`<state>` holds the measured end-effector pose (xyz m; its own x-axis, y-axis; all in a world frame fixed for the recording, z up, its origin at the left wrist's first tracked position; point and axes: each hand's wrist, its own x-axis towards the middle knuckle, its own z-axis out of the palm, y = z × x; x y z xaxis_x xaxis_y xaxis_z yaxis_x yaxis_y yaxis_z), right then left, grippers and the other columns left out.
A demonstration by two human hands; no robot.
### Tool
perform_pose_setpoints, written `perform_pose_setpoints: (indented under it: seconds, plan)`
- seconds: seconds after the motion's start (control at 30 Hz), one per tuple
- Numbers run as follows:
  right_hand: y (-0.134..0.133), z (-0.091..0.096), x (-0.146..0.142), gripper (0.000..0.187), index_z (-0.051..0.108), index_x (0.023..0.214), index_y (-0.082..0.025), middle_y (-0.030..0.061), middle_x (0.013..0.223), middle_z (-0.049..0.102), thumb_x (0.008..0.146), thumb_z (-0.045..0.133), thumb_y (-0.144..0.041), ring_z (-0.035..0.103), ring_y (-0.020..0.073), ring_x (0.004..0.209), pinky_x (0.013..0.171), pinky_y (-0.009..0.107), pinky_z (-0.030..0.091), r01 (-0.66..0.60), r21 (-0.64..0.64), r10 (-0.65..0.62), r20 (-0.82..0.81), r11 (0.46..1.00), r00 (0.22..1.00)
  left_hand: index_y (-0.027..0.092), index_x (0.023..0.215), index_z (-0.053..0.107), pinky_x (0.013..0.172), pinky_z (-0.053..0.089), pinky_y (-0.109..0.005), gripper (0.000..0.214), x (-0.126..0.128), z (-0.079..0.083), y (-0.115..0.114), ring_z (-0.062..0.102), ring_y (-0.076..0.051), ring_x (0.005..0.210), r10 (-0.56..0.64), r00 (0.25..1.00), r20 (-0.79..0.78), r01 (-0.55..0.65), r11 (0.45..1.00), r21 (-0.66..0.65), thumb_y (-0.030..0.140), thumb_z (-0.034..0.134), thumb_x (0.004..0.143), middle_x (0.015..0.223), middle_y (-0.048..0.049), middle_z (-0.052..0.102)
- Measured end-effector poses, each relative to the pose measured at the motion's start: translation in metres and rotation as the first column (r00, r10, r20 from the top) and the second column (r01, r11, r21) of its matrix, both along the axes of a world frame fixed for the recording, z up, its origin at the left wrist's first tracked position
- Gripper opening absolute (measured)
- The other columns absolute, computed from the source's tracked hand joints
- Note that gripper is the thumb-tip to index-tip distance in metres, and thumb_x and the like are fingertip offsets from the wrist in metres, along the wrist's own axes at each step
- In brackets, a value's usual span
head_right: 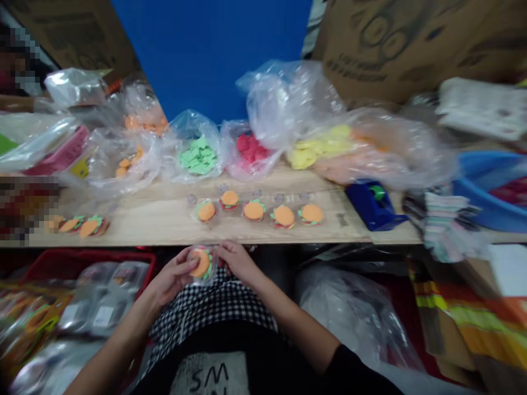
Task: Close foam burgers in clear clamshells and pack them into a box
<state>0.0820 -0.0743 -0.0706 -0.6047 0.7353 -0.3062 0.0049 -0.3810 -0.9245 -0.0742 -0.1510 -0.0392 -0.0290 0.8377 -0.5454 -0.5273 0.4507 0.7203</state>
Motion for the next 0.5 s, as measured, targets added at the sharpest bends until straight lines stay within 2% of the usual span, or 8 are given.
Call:
perform_pose_setpoints:
  seconds: [0.13,0.23,0.3,0.33,0.37,0.4,0.43,0.5]
  plan:
    - [0.008,0.015,0.02,0.028,0.044,0.06,-0.017,-0.0065,0.048,0.041,0.074,0.051,-0.041,0.032,0.005,0.04,0.038,0.018,0.023,0.04,0.064,-0.04,0.0,0.997,0.999,0.014,0.095,0.059,0.069,0.051,-0.027,0.037,0.025,0.018,0.021,0.063,-0.018,0.076,-0.059,0.998,-0.019,0.059,0.998,-0.034,0.011,0.07,0.059,0.09,-0.0064,0.065]
    - [0.025,0.021,0.046,0.028,0.044,0.064,-0.018,-0.0055,0.053,0.043,0.078,0.045,-0.042,0.035,0.0058,0.043,0.04,0.018,0.026,0.034,0.172,-0.038,0.018,0.984,0.999,0.014,0.092,0.06,0.069,0.051,-0.026,0.037,0.039,0.018,0.041,0.063,-0.018,0.077,-0.07,0.997,-0.037,0.07,0.997,-0.02,0.009,0.071,0.057,0.09,-0.0056,0.066]
    - [0.046,0.022,0.078,0.027,0.046,0.069,-0.018,-0.004,0.057,0.047,0.081,0.04,-0.041,0.04,0.0076,0.046,0.042,0.018,0.031,0.133,0.337,-0.179,0.111,0.932,0.978,0.015,0.093,0.06,0.069,0.052,-0.026,0.039,0.043,0.014,0.054,0.063,-0.018,0.076,-0.06,0.998,-0.023,0.06,0.998,-0.011,0.007,0.07,0.056,0.09,-0.0047,0.066]
    - [0.06,0.023,0.1,0.026,0.047,0.071,-0.018,-0.0031,0.059,0.049,0.082,0.039,-0.04,0.044,0.0088,0.05,0.045,0.019,0.035,0.219,0.452,-0.329,0.179,0.865,0.927,0.016,0.093,0.06,0.069,0.052,-0.026,0.04,0.044,0.013,0.06,0.064,-0.018,0.076,-0.04,0.999,-0.015,0.04,0.999,-0.02,0.005,0.07,0.056,0.09,-0.0042,0.066]
    - [0.075,0.024,0.125,0.024,0.049,0.072,-0.018,-0.0021,0.062,0.05,0.082,0.039,-0.037,0.047,0.0101,0.054,0.049,0.02,0.038,0.306,0.585,-0.521,0.239,0.751,0.819,0.016,0.093,0.06,0.067,0.053,-0.026,0.04,0.043,0.012,0.065,0.064,-0.019,0.076,-0.009,1.0,-0.014,0.008,0.999,-0.033,0.004,0.069,0.056,0.09,-0.0037,0.067]
    - [0.09,0.026,0.153,0.022,0.05,0.071,-0.018,-0.001,0.066,0.052,0.081,0.04,-0.035,0.05,0.0115,0.061,0.055,0.021,0.04,0.34,0.739,-0.729,0.289,0.582,0.621,0.017,0.092,0.06,0.066,0.054,-0.026,0.039,0.041,0.011,0.07,0.064,-0.019,0.076,0.026,0.999,-0.021,-0.027,0.998,-0.047,0.002,0.067,0.057,0.09,-0.0034,0.067]
    - [0.104,0.027,0.183,0.019,0.051,0.074,-0.018,0.0009,0.07,0.054,0.08,0.04,-0.032,0.051,0.0135,0.068,0.061,0.024,0.041,0.358,0.782,-0.81,0.298,0.51,0.505,0.017,0.091,0.06,0.064,0.054,-0.026,0.038,0.039,0.012,0.074,0.064,-0.019,0.076,0.061,0.998,-0.033,-0.063,0.996,-0.058,0.0,0.065,0.057,0.091,-0.0031,0.067]
    - [0.129,0.029,0.24,0.017,0.054,0.076,-0.017,0.0046,0.077,0.056,0.078,0.041,-0.028,0.051,0.0168,0.078,0.069,0.027,0.04,0.361,0.821,-0.882,0.322,0.441,0.345,0.017,0.088,0.061,0.062,0.055,-0.026,0.036,0.034,0.014,0.081,0.064,-0.018,0.075,0.124,0.99,-0.059,-0.128,0.99,-0.059,-0.003,0.06,0.058,0.09,-0.0024,0.067]
